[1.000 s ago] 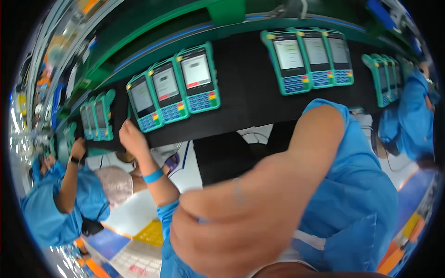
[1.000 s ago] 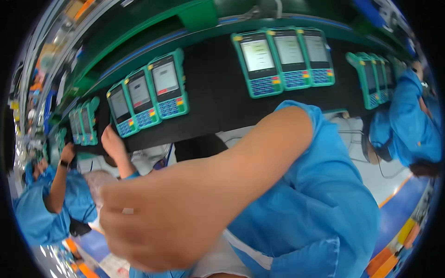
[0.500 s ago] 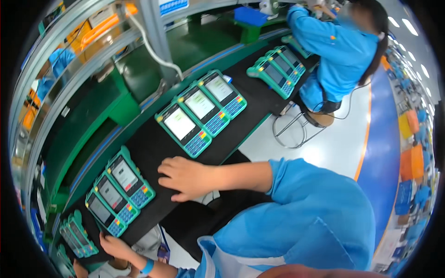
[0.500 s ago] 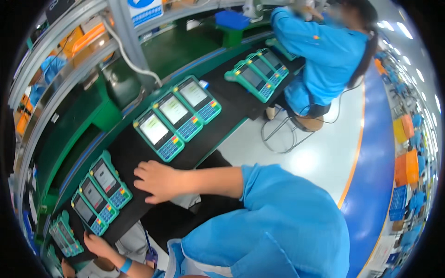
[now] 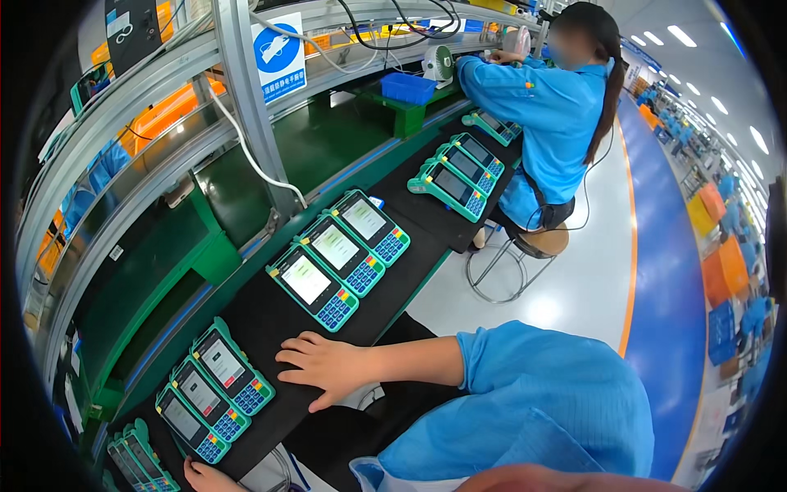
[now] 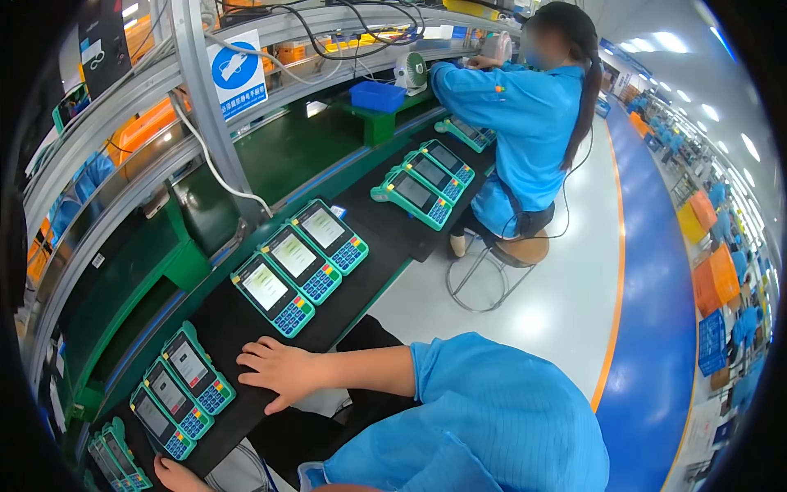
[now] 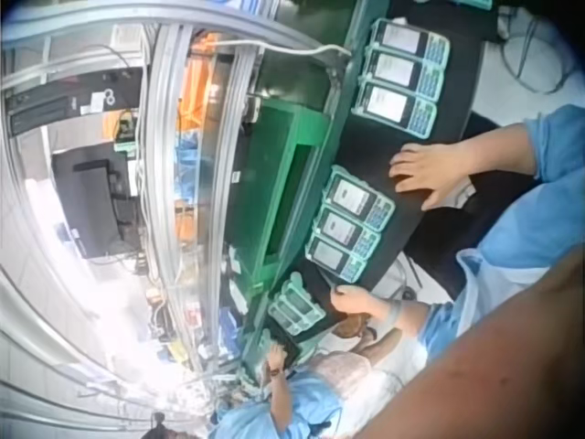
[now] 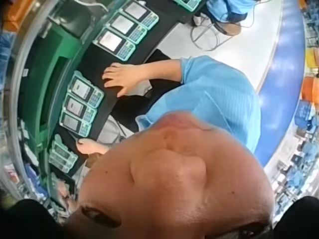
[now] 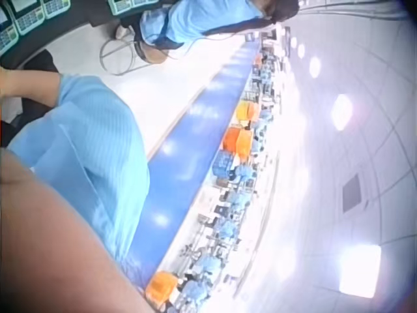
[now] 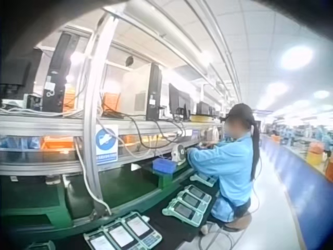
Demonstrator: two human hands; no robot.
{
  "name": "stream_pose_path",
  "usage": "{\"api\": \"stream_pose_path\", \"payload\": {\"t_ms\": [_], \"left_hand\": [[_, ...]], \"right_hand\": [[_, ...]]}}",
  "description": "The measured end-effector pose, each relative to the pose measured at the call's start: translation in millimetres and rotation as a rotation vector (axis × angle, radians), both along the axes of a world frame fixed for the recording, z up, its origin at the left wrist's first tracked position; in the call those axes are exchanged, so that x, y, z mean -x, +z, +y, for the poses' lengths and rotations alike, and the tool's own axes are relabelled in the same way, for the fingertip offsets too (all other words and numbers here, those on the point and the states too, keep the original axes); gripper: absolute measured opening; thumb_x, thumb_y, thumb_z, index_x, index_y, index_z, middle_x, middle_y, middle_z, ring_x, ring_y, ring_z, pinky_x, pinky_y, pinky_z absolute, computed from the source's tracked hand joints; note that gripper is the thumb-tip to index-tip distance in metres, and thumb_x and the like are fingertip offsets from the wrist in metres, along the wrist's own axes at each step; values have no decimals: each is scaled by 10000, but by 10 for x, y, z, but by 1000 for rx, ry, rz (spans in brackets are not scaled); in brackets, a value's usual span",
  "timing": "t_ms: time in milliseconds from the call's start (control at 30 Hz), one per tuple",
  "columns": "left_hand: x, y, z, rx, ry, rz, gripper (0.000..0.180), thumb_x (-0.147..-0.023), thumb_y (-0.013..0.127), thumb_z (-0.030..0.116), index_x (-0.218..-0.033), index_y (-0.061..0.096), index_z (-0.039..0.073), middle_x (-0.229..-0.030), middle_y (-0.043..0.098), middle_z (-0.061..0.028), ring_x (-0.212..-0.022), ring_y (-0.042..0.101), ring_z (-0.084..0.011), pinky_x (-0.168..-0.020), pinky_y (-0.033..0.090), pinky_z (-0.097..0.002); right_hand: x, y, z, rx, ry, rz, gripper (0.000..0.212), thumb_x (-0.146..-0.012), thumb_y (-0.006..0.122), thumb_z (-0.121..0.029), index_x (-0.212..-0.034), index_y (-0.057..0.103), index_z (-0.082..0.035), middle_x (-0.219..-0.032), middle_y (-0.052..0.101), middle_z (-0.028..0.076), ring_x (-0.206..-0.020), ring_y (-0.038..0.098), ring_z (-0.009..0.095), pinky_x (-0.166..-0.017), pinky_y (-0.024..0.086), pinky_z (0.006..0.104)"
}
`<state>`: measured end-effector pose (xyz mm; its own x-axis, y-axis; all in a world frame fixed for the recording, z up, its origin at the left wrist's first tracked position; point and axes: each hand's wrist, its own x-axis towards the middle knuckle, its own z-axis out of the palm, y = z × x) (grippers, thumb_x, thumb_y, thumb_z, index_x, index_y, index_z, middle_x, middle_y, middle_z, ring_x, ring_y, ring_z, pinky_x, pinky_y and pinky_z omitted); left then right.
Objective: Testing and interacting with the touchscreens of several handheld payment terminals on an assembly line.
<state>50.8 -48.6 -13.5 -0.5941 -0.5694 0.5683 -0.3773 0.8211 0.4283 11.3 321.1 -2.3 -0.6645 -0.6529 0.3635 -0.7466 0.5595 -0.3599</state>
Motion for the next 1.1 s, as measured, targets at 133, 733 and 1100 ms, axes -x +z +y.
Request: {"api": "stream_pose_path", "payload": {"t_ms": [133,733,1100], "left_hand": [[19,-1,33,9,-14,27,304,-844,492,166,-923,699,-41,-934,668,-257,-824,615,-432,-782,484,-495],[-10,113,82,-34,34,-31,333,-870,471,193,-965,719,-8,-985,682,-222,-856,631,-403,-793,491,-482],[-8,98,61,-18,-15,8,315,-870,476,188,-916,708,-20,-926,673,-230,-794,609,-411,-743,472,-490]], "right_hand": [[6,14,0,-62,-4,18,758,-670,762,-486,-1259,524,-73,-1331,421,196,-1289,350,395,-1052,278,496],[-16,110,32,-75,42,-32,716,-729,743,-458,-1284,504,-75,-1361,414,204,-1313,341,384,-1082,246,494],[-4,30,33,19,103,117,546,-720,756,-429,-1100,583,-78,-1243,516,154,-1221,441,341,-1029,324,468]]}}
